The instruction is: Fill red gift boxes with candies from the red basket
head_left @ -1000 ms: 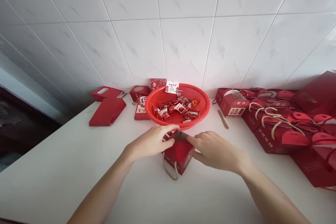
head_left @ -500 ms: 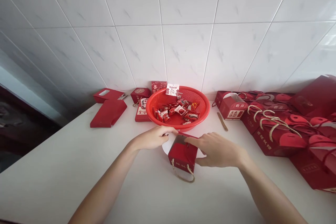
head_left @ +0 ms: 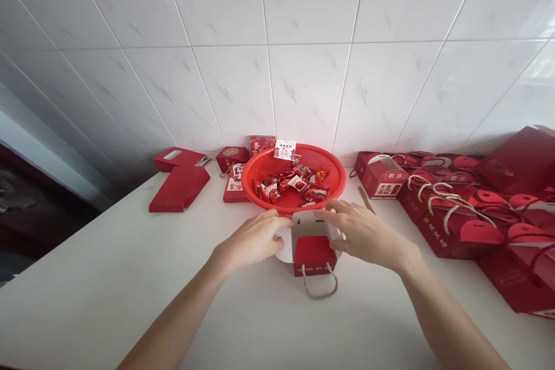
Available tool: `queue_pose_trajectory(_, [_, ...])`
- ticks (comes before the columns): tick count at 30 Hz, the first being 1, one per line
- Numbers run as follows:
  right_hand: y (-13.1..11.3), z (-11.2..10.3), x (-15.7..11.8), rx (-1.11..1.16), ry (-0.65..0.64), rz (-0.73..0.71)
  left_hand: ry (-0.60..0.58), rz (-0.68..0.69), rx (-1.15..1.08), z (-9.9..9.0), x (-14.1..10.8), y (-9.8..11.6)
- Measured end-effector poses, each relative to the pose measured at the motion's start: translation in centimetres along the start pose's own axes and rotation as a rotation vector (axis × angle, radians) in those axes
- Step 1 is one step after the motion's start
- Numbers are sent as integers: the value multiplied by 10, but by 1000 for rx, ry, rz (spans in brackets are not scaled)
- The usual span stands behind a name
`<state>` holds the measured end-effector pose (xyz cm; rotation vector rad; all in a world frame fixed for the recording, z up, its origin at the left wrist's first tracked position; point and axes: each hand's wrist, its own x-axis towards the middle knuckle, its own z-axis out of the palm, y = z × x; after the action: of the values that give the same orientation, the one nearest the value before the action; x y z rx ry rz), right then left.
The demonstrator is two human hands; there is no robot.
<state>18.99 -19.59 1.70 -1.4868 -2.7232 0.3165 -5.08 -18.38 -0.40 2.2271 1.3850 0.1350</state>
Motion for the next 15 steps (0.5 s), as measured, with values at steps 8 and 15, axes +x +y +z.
queue_pose_trajectory(8, [15, -3, -2, 231, -125, -104, 65, 131, 184, 10, -9, 17])
queue_pose_trajectory(15, [28, -12, -7, 313, -208, -77, 2, 372, 193, 24, -4, 26])
